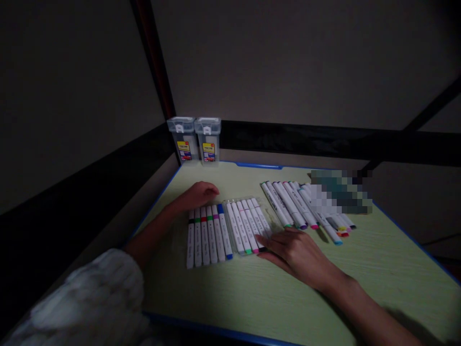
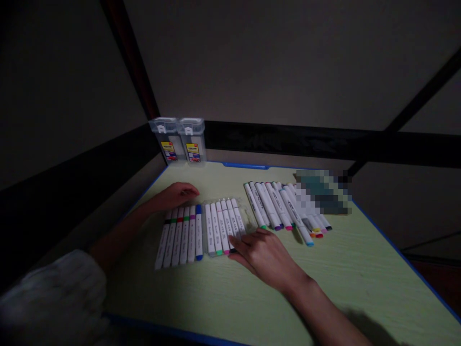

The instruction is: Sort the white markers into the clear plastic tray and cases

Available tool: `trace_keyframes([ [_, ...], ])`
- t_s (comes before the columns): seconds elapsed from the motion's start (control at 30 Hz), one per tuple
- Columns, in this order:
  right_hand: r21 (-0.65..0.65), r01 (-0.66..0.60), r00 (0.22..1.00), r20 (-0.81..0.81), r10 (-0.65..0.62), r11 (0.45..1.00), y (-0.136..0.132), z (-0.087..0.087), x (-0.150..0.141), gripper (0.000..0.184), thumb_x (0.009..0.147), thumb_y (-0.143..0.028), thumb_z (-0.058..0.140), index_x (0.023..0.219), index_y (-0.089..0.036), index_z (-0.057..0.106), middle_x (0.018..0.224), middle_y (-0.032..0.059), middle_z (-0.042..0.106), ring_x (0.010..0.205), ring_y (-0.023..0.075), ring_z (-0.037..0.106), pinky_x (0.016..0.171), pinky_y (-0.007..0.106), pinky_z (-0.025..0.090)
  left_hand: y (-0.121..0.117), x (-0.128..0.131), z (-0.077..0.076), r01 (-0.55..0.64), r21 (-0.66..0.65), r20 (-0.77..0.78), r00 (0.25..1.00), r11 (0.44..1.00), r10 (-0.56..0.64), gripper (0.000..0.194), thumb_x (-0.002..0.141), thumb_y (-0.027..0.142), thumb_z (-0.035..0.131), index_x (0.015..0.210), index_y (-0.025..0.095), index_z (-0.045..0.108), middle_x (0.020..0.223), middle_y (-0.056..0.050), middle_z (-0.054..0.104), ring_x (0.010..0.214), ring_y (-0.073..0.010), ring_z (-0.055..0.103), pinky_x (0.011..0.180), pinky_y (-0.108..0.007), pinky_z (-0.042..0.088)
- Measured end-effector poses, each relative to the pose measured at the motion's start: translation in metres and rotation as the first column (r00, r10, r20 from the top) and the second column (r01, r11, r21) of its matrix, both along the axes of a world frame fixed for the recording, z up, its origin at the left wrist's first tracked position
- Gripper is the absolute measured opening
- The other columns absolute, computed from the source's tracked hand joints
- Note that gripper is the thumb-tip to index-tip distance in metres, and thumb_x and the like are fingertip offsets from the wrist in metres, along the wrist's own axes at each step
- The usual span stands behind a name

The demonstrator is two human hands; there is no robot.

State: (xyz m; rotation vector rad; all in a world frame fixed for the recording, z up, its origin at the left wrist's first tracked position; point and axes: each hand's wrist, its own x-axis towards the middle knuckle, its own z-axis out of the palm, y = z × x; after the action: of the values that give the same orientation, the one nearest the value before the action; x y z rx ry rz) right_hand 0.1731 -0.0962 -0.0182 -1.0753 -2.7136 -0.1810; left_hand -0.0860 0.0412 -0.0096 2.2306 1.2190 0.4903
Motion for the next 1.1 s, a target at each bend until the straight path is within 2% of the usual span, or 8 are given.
trace_keyframes([
  [0.13, -0.004, 0.005, 1.0, -0.005, -0.006, 1.0, 0.0, -0.002, 0.0, 0.028, 0.085, -0.033, 0.049, 0.103, -0.015, 0.061, 0.069, 0.0029, 0.065, 0.063, 0.0177, 0.061, 0.059, 0.032, 0.04, 0.003, -0.013, 0.007, 0.012, -0.076, -0.15, 0.988, 0.997, -0.023, 0.024, 0.074, 0.023, 0.045, 0.082, 0.01, 0.063, 0.083, -0.007, 0.065, 0.075, -0.0153, 0.057, 0.069, -0.026, 0.042],
  [0.3, 0.025, -0.006, 1.0, -0.018, 0.006, 1.0, 0.001, -0.005, 0.001, 0.028, 0.086, -0.032, 0.048, 0.103, -0.015, 0.061, 0.068, 0.0033, 0.065, 0.061, 0.0174, 0.061, 0.058, 0.032, 0.04, -0.001, -0.013, 0.011, 0.049, -0.158, -0.222, 0.971, 0.986, -0.084, 0.026, 0.076, 0.027, 0.044, 0.075, 0.01, 0.063, 0.07, -0.004, 0.063, 0.063, -0.0116, 0.052, 0.061, -0.022, 0.038],
  [0.47, 0.013, -0.003, 1.0, -0.015, 0.003, 1.0, -0.001, -0.003, 0.001, 0.028, 0.086, -0.032, 0.048, 0.102, -0.014, 0.061, 0.07, 0.0041, 0.066, 0.063, 0.0179, 0.061, 0.059, 0.033, 0.041, -0.006, -0.011, 0.013, 0.03, -0.174, -0.189, 0.98, 0.984, -0.063, 0.026, 0.075, 0.03, 0.044, 0.071, 0.011, 0.061, 0.063, -0.001, 0.059, 0.058, -0.0101, 0.048, 0.056, -0.021, 0.034],
  [0.7, 0.0, 0.005, 0.999, -0.034, -0.005, 1.0, 0.0, -0.002, -0.001, 0.028, 0.086, -0.033, 0.046, 0.103, -0.015, 0.061, 0.071, 0.0043, 0.066, 0.064, 0.0172, 0.061, 0.061, 0.033, 0.041, -0.006, -0.014, 0.017, -0.03, -0.197, -0.257, 0.966, 0.98, -0.022, 0.025, 0.071, 0.03, 0.046, 0.057, 0.013, 0.055, 0.053, 0.001, 0.052, 0.052, -0.0093, 0.043, 0.052, -0.021, 0.029],
  [0.83, -0.018, 0.02, 0.999, -0.03, -0.02, 1.0, -0.001, -0.004, 0.0, 0.029, 0.086, -0.033, 0.046, 0.104, -0.015, 0.06, 0.072, 0.004, 0.066, 0.064, 0.0174, 0.061, 0.061, 0.032, 0.04, -0.005, -0.015, 0.016, -0.019, -0.221, -0.22, 0.975, 0.975, -0.031, 0.024, 0.07, 0.031, 0.047, 0.055, 0.013, 0.054, 0.052, 0.002, 0.051, 0.051, -0.009, 0.042, 0.05, -0.021, 0.028],
  [1.1, -0.034, 0.029, 0.999, -0.035, -0.031, 0.999, -0.001, -0.004, -0.001, 0.03, 0.087, -0.034, 0.044, 0.106, -0.016, 0.059, 0.072, 0.0033, 0.066, 0.065, 0.0178, 0.061, 0.061, 0.033, 0.04, -0.008, -0.014, 0.02, -0.013, -0.377, -0.12, 0.992, 0.926, -0.034, 0.025, 0.072, 0.035, 0.045, 0.061, 0.014, 0.051, 0.054, 0.001, 0.05, 0.049, -0.0092, 0.043, 0.05, -0.022, 0.032],
])
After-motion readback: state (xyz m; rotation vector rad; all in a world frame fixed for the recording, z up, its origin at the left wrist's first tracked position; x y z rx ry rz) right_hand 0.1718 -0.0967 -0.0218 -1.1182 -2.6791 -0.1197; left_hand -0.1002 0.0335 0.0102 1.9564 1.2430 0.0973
